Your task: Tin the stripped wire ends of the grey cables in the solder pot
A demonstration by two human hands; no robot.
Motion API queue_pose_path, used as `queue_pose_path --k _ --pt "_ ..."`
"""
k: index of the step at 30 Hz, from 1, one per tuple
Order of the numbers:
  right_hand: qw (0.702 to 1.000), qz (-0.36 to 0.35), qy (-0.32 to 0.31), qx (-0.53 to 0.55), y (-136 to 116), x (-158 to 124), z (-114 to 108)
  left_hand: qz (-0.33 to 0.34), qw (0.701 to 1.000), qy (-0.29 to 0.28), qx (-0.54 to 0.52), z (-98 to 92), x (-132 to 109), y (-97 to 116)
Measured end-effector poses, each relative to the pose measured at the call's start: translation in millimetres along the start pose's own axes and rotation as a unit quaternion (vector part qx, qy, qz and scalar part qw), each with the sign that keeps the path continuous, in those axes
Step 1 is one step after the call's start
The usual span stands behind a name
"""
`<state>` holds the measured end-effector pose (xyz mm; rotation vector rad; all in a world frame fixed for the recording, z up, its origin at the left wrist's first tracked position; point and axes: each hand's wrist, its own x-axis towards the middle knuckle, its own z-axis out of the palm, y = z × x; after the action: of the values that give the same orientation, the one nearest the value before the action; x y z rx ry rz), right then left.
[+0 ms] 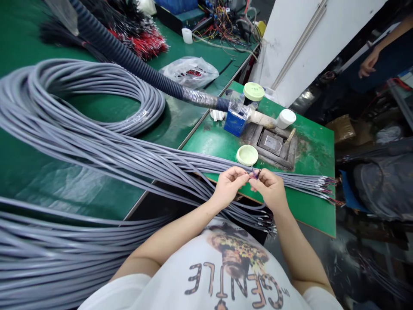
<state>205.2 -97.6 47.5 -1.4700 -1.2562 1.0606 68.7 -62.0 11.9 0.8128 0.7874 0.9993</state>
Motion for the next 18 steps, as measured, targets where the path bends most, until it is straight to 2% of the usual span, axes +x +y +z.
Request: queue_pose_path --k 5,12,15,18 --pt "0.999 -0.032 0.012 -0.039 2 5 -2 -0.017 0.999 -0.004 -0.041 3.4 4 -4" --pt "0.997 -0.040 0.058 -0.016 -3 6 3 0.001 0.999 -0.006 -0.043 11.9 7 -7" --pt "0.994 -0.047 0.086 -0.051 -6 14 -11 0.032 0.999 -0.017 0.018 11.7 9 -4" --pt "0.982 -0.053 0.140 -0.113 -5 36 -45 0.145 0.979 -0.014 0.143 2.6 14 -1"
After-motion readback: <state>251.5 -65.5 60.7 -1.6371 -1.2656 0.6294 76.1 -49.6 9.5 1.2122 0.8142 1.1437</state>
